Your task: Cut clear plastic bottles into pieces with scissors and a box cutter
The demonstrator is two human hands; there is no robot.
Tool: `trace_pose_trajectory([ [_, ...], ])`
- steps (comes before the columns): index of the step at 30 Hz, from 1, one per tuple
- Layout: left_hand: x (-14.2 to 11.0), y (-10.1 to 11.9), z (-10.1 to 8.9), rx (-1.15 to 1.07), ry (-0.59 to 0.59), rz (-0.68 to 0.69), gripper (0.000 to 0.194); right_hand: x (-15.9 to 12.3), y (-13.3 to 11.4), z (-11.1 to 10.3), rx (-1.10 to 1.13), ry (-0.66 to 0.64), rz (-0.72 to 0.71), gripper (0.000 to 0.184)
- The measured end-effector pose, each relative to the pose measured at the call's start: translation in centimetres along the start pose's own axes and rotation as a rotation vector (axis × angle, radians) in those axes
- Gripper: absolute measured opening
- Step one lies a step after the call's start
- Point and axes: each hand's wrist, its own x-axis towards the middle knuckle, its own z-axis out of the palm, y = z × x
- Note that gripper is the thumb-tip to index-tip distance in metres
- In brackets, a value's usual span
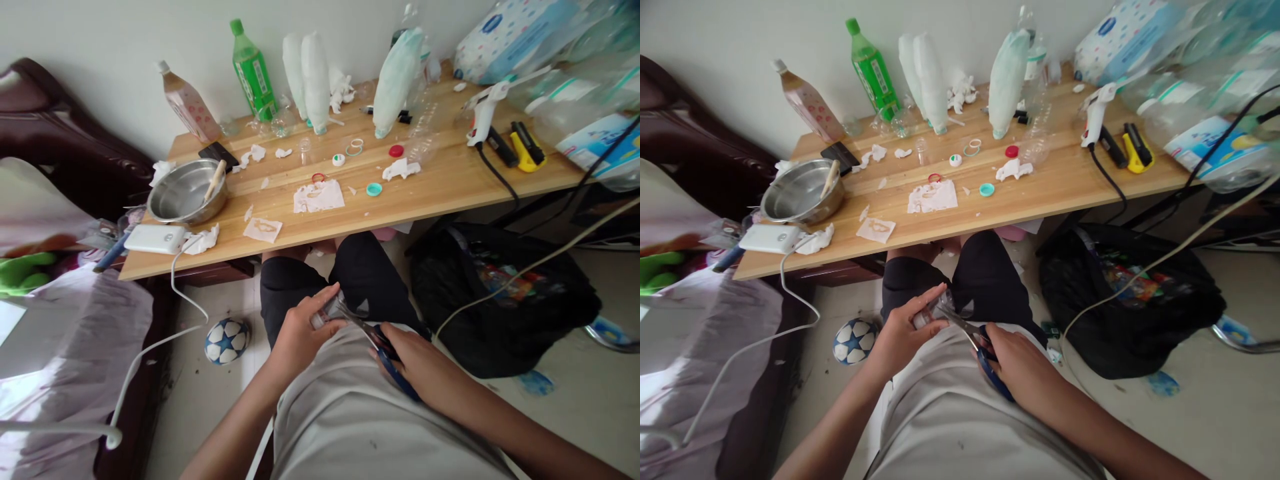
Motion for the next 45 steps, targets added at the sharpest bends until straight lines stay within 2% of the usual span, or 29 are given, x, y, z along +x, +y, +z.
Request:
trace_pose_trajectory([
  [4,-0.1,0.0,0.0,-0.003,0.006,-0.003,0.06,0.0,0.0,-0.1,0.041,-0.004,-0.013,0.021],
  [8,-0.3,0.1,0.4,0.003,0.029,0.054,0.06,-0.1,0.3,0.0,0.097,-0.004,-0.051,0.028],
  [14,-0.5,0.1,0.7,0.045,0.07,0.029,0.061,0.1,0.4,0.0,0.079,0.024,-0.024,0.023],
  [25,-0.9,-0.5,1.7,0.129,0.134,0.115,0.063,0.1,0.4,-0.1,0.097,0.023,-0.034,0.018],
  [32,-1.0,-0.1,2.1,0.09,0.183,0.066,0.071,-0.1,-0.1,-0.4,0.168,-0.021,-0.047,0.025],
  [35,-1.0,-0.1,2.4,0.078,0.217,0.051,0.065,-0.1,0.2,-0.1,0.159,0.001,-0.047,0.024],
  [37,-1.0,-0.5,2.6,0.025,0.226,0.053,0.06,0.1,0.6,0.2,0.104,0.032,-0.034,0.02],
  [40,-0.8,-1.1,2.8,-0.183,0.243,0.054,0.045,0.2,1.0,0.6,-0.02,0.063,0.007,0.011],
  [42,-0.7,-1.4,3.0,-0.348,0.242,0.0,0.039,0.3,1.0,0.7,-0.074,0.067,0.024,0.006],
  [45,-0.6,-1.4,3.2,-0.563,0.197,-0.1,0.04,0.4,0.8,0.9,-0.071,0.067,0.017,0.005],
])
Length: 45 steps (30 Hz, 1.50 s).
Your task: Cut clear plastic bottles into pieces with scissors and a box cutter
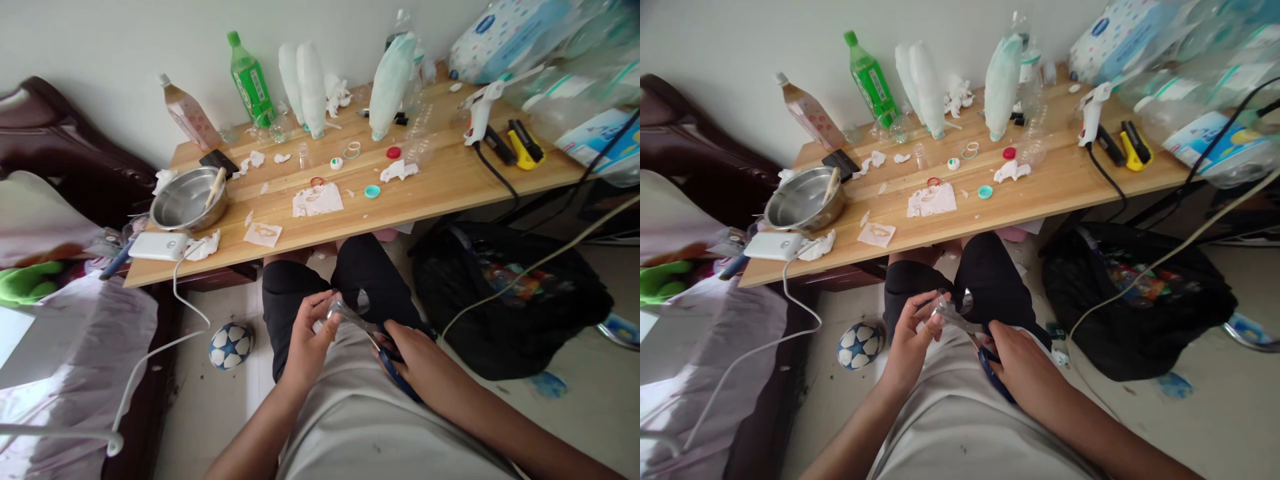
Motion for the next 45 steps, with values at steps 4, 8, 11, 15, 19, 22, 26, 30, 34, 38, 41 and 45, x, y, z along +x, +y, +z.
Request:
trace_pose_trajectory([
  [4,0.1,0.3,0.2,-0.102,0.005,-0.063,0.053,0.0,-0.2,-0.1,0.031,-0.007,-0.01,0.008],
  [8,0.1,0.7,0.1,-0.035,0.015,-0.086,0.056,0.1,-0.2,-0.4,-0.02,-0.031,0.011,0.005],
  [11,0.0,1.1,0.1,-0.014,0.012,-0.101,0.059,0.0,-0.1,-0.3,-0.048,-0.039,0.029,0.004],
  [15,-0.2,1.3,0.2,-0.007,-0.015,-0.112,0.062,-0.2,0.2,0.2,-0.001,-0.015,-0.011,0.011],
  [19,-0.2,1.2,0.3,0.018,-0.02,-0.092,0.06,-0.3,0.3,0.2,0.055,-0.022,-0.043,0.017],
  [22,-0.2,1.1,0.0,0.028,-0.024,-0.098,0.06,-0.3,0.1,-0.3,0.058,-0.053,-0.025,0.013],
  [26,-0.2,1.1,-0.2,0.011,-0.04,-0.117,0.059,-0.3,-0.2,-0.5,0.075,-0.052,-0.036,0.016],
  [30,-0.3,1.2,0.1,0.026,-0.058,-0.102,0.059,-0.5,-0.2,-0.2,0.108,-0.01,-0.073,0.024],
  [34,-0.2,1.1,0.1,0.041,-0.044,-0.098,0.06,-0.3,0.1,-0.1,0.085,-0.048,-0.056,0.017],
  [38,-0.2,1.1,0.0,0.076,-0.039,-0.097,0.061,-0.3,0.1,0.0,0.059,-0.049,-0.034,0.018],
  [41,-0.4,1.3,0.1,0.115,-0.045,-0.082,0.06,-0.5,-0.2,0.1,0.061,-0.013,-0.039,0.023],
  [45,-0.6,1.3,0.2,0.192,-0.039,-0.039,0.058,-0.6,-0.1,-0.1,0.037,0.003,-0.064,0.025],
])
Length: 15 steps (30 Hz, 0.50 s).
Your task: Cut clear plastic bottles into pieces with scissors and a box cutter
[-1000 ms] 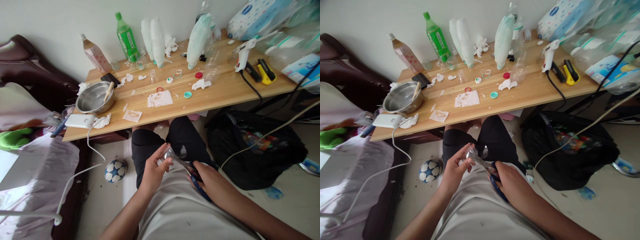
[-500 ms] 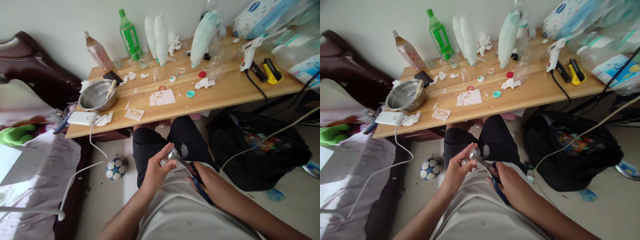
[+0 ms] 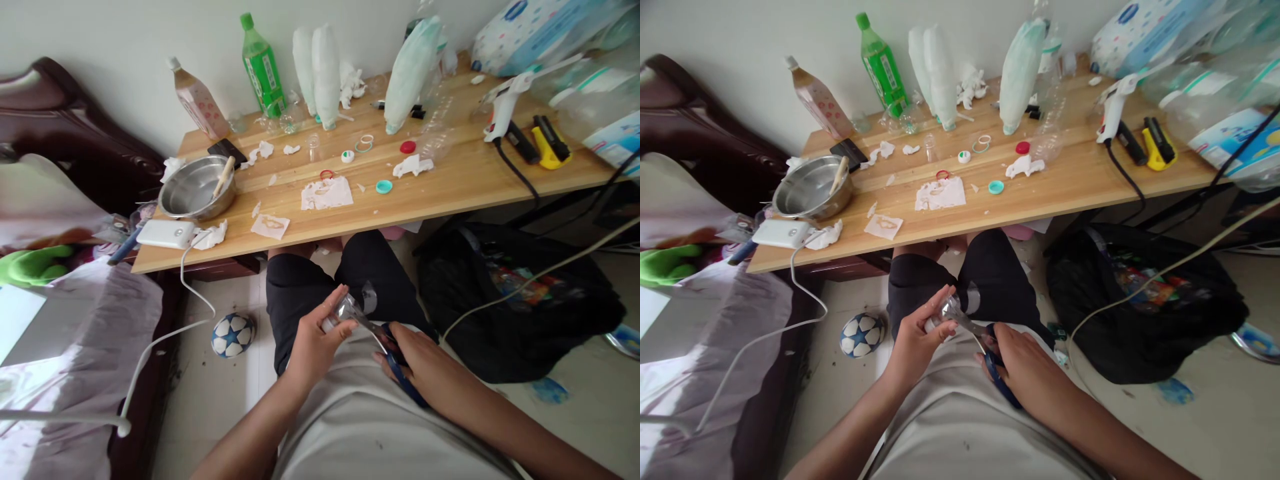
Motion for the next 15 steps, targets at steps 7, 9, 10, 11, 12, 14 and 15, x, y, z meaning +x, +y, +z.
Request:
trace_pose_trajectory([
  [7,-0.13,0.11,-0.52,0.055,-0.002,-0.007,0.056,0.18,0.28,-0.23,-0.013,-0.056,0.012,0.023],
  [9,-0.25,0.33,-0.48,0.087,0.005,-0.003,0.057,0.1,0.11,-0.12,0.01,-0.045,0.011,0.024],
  [10,-0.31,0.39,-0.44,0.105,0.005,-0.01,0.058,0.06,0.05,-0.08,0.018,-0.037,0.009,0.024],
  [11,-0.36,0.41,-0.4,0.119,0.003,-0.017,0.059,0.02,0.0,-0.05,0.023,-0.028,0.007,0.024],
  [12,-0.39,0.37,-0.39,0.129,0.003,-0.018,0.06,0.01,-0.01,-0.04,0.024,-0.023,0.005,0.023],
  [14,-0.39,0.15,-0.48,0.14,-0.001,-0.002,0.06,0.05,0.05,-0.07,0.02,-0.03,-0.005,0.021],
  [15,-0.35,0.0,-0.56,0.144,-0.004,0.011,0.06,0.1,0.1,-0.09,0.016,-0.035,-0.008,0.021],
])
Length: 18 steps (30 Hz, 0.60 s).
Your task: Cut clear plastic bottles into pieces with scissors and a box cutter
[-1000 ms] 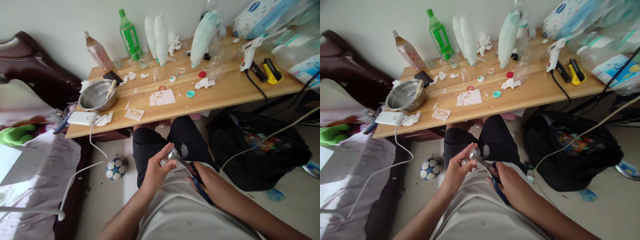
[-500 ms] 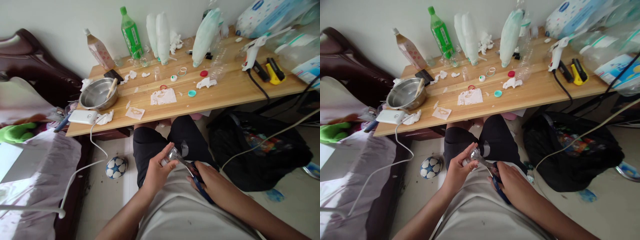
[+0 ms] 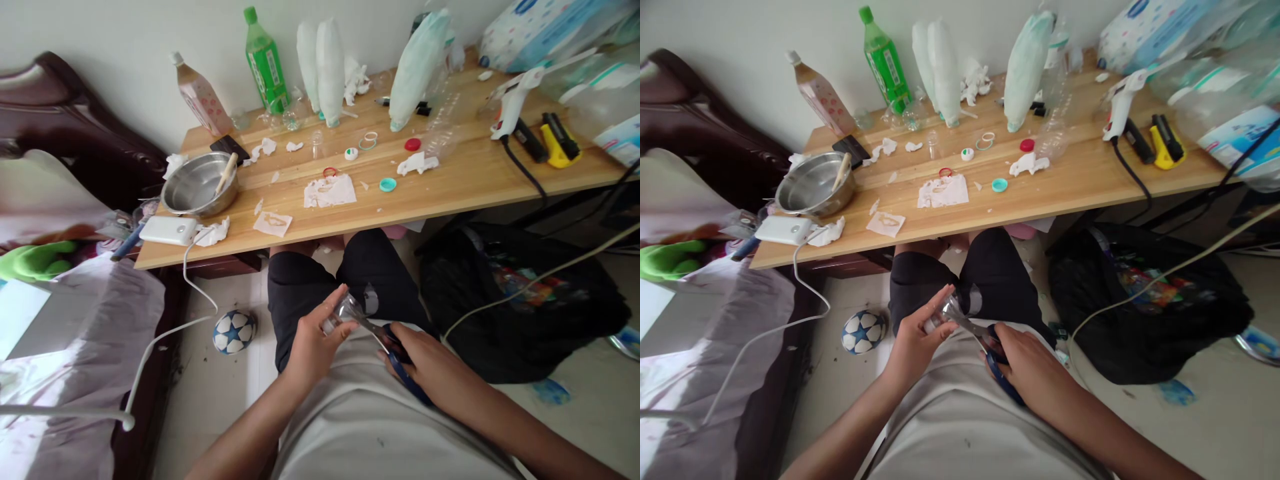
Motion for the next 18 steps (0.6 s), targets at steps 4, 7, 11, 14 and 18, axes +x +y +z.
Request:
trace_pose_trajectory([
  [4,0.22,-0.48,-0.4,0.003,-0.024,0.027,0.061,0.09,0.14,-0.04,0.001,0.003,0.008,0.023],
  [7,0.31,-0.53,-0.59,0.012,-0.041,0.063,0.062,0.05,0.12,-0.05,0.011,0.015,0.015,0.026],
  [11,0.26,-0.52,-0.68,0.034,-0.036,0.118,0.063,0.23,0.05,-0.19,0.046,0.005,-0.01,0.024],
  [14,0.2,-0.5,-0.73,0.042,-0.028,0.13,0.062,0.38,-0.06,-0.3,0.051,-0.002,-0.006,0.023],
  [18,0.18,-0.28,-0.75,0.067,-0.033,0.137,0.06,0.31,-0.23,-0.31,0.061,0.005,-0.007,0.023],
])
